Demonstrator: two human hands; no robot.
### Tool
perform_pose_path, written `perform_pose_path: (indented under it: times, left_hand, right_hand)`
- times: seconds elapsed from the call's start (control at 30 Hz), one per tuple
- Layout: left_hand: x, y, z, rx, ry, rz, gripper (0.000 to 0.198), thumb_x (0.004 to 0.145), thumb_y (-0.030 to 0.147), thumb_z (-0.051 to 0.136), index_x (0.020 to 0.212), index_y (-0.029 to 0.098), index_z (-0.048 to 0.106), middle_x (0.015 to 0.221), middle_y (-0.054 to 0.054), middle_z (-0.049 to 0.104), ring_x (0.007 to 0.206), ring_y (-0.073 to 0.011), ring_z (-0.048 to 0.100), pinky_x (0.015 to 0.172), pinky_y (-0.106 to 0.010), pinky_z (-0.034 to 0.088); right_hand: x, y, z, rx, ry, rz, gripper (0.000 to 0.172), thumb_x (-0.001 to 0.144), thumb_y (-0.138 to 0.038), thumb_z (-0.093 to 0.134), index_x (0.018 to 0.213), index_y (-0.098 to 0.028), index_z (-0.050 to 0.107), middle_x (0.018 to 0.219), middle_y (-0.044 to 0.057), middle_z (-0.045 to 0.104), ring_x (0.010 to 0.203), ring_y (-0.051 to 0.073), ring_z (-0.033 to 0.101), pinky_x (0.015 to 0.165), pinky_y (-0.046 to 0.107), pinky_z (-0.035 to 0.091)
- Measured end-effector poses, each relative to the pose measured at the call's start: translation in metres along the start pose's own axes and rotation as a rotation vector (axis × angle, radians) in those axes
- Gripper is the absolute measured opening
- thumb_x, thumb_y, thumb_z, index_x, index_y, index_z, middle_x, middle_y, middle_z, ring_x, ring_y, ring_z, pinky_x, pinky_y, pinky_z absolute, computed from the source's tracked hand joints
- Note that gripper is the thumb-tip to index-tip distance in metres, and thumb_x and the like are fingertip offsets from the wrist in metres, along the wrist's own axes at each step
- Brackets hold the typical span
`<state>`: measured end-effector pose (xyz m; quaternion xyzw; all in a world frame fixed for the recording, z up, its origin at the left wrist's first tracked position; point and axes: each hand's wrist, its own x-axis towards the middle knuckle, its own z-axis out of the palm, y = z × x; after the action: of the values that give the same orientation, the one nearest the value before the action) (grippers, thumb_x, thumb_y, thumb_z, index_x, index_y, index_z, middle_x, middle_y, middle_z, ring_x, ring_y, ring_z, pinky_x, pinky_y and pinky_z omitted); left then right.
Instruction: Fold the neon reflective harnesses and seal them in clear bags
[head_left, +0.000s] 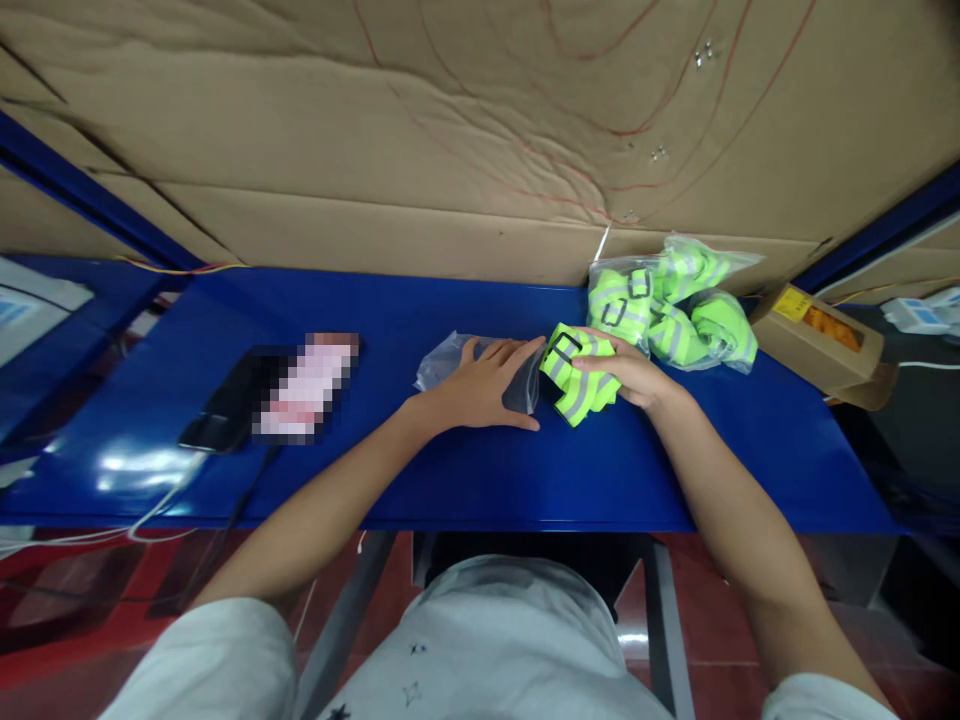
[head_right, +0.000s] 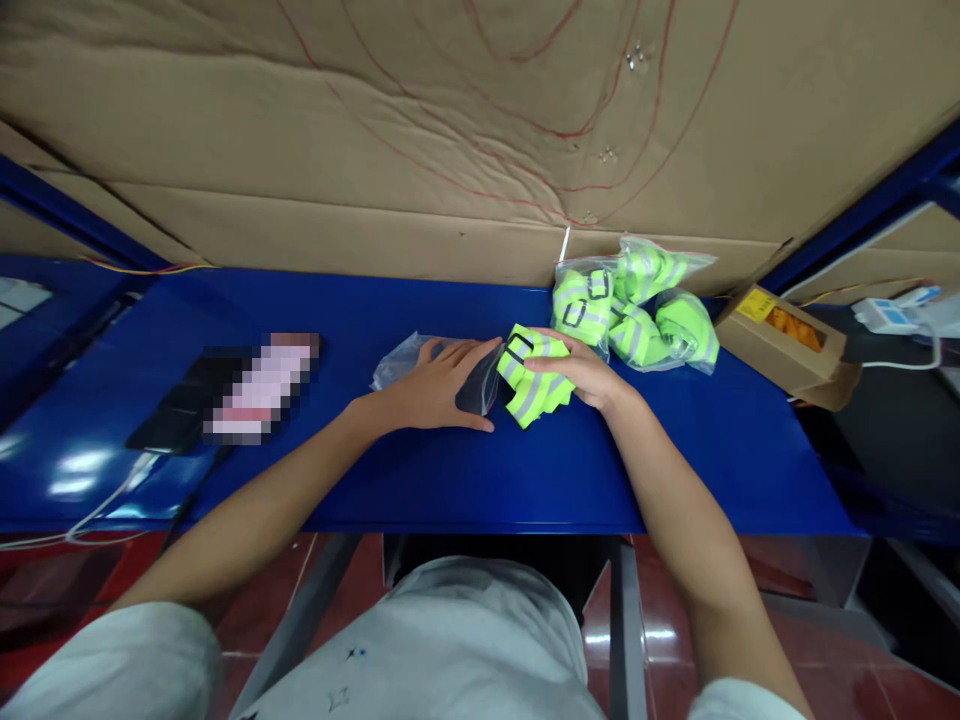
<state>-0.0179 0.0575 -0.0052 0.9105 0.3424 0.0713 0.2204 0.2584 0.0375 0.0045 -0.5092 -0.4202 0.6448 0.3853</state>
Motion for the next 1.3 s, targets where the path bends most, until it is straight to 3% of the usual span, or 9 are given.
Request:
perform_pose_path:
  times: [0.1,0.2,0.33,0.43,0.6,0.7,0.87,1.07,1.3]
  left_hand:
    - [-0.003,0.003,-0.003,-0.019,-0.027,-0.035,0.134,0.075,0.084,0.077,0.175,0.025,0.009,0.177,-0.024,0.025,0.164,-0.0466,0.023,0.129,-0.074,0.009]
    - [-0.001,0.002,-0.007,-0.033,-0.054,-0.056,0.133,0.076,0.086,0.076,0.175,0.026,0.01,0.18,-0.021,0.015,0.168,-0.0447,0.013,0.131,-0.073,0.005]
    - [0.01,-0.005,-0.001,-0.021,-0.083,0.074,0.131,0.08,0.076,0.079,0.175,0.023,0.005,0.181,-0.02,0.012,0.17,-0.037,0.008,0.137,-0.058,0.004]
    - [0.015,-0.011,0.006,-0.03,-0.07,0.117,0.137,0.077,0.076,0.082,0.175,0.022,0.003,0.179,-0.021,0.02,0.168,-0.0374,0.019,0.136,-0.056,0.008]
    - [0.009,-0.014,0.013,-0.052,0.093,0.074,0.135,0.075,0.078,0.083,0.175,0.025,0.01,0.17,-0.023,0.04,0.157,-0.0431,0.038,0.129,-0.061,0.021]
    - [0.006,-0.015,0.014,-0.055,0.144,0.071,0.132,0.076,0.08,0.08,0.175,0.028,0.011,0.17,-0.022,0.04,0.157,-0.0437,0.038,0.127,-0.06,0.022]
    - [0.006,-0.013,0.014,-0.004,0.128,0.058,0.131,0.076,0.078,0.082,0.174,0.031,0.01,0.179,-0.02,0.022,0.162,-0.0442,0.027,0.128,-0.062,0.018]
    - [0.003,-0.005,0.009,0.013,0.217,0.096,0.112,0.08,0.067,0.084,0.169,0.03,0.027,0.167,-0.016,0.045,0.152,-0.039,0.041,0.129,-0.058,0.017]
    - [0.003,-0.011,0.014,-0.03,0.214,0.181,0.118,0.08,0.071,0.083,0.171,0.029,0.021,0.166,-0.02,0.044,0.155,-0.0401,0.041,0.128,-0.059,0.026]
  right_hand:
    - [0.0,0.003,0.002,0.0,-0.029,0.019,0.083,0.06,-0.034,0.1,0.137,-0.026,0.071,0.122,0.006,0.08,0.104,0.026,0.078,0.093,0.041,0.064]
    - [0.001,0.006,0.004,-0.005,-0.029,0.037,0.083,0.06,-0.033,0.1,0.137,-0.025,0.071,0.121,0.007,0.08,0.103,0.026,0.079,0.094,0.042,0.064]
    - [0.004,0.009,0.006,-0.016,-0.023,0.033,0.084,0.059,-0.034,0.1,0.137,-0.024,0.07,0.127,0.007,0.079,0.107,0.026,0.078,0.097,0.042,0.063]
    - [0.004,0.011,0.007,-0.032,-0.019,0.017,0.085,0.061,-0.034,0.1,0.139,-0.025,0.069,0.131,0.006,0.077,0.111,0.025,0.077,0.099,0.04,0.062]
    - [0.002,0.009,0.005,-0.061,-0.051,0.038,0.081,0.061,-0.034,0.1,0.136,-0.026,0.071,0.128,0.006,0.079,0.107,0.025,0.078,0.097,0.041,0.063]
    - [0.0,0.006,0.002,-0.086,-0.088,0.077,0.079,0.061,-0.034,0.1,0.135,-0.026,0.073,0.122,0.006,0.08,0.103,0.026,0.079,0.092,0.041,0.065]
    - [-0.001,0.004,0.003,-0.129,-0.123,0.11,0.078,0.061,-0.031,0.101,0.134,-0.026,0.074,0.122,0.005,0.08,0.105,0.025,0.078,0.095,0.039,0.064]
    - [-0.003,0.004,0.006,-0.157,-0.136,0.102,0.077,0.062,-0.033,0.1,0.134,-0.027,0.074,0.123,0.004,0.08,0.107,0.026,0.078,0.099,0.042,0.063]
    - [-0.006,0.003,0.01,-0.237,-0.171,0.059,0.071,0.064,-0.036,0.099,0.13,-0.028,0.074,0.122,0.003,0.079,0.108,0.025,0.076,0.098,0.041,0.064]
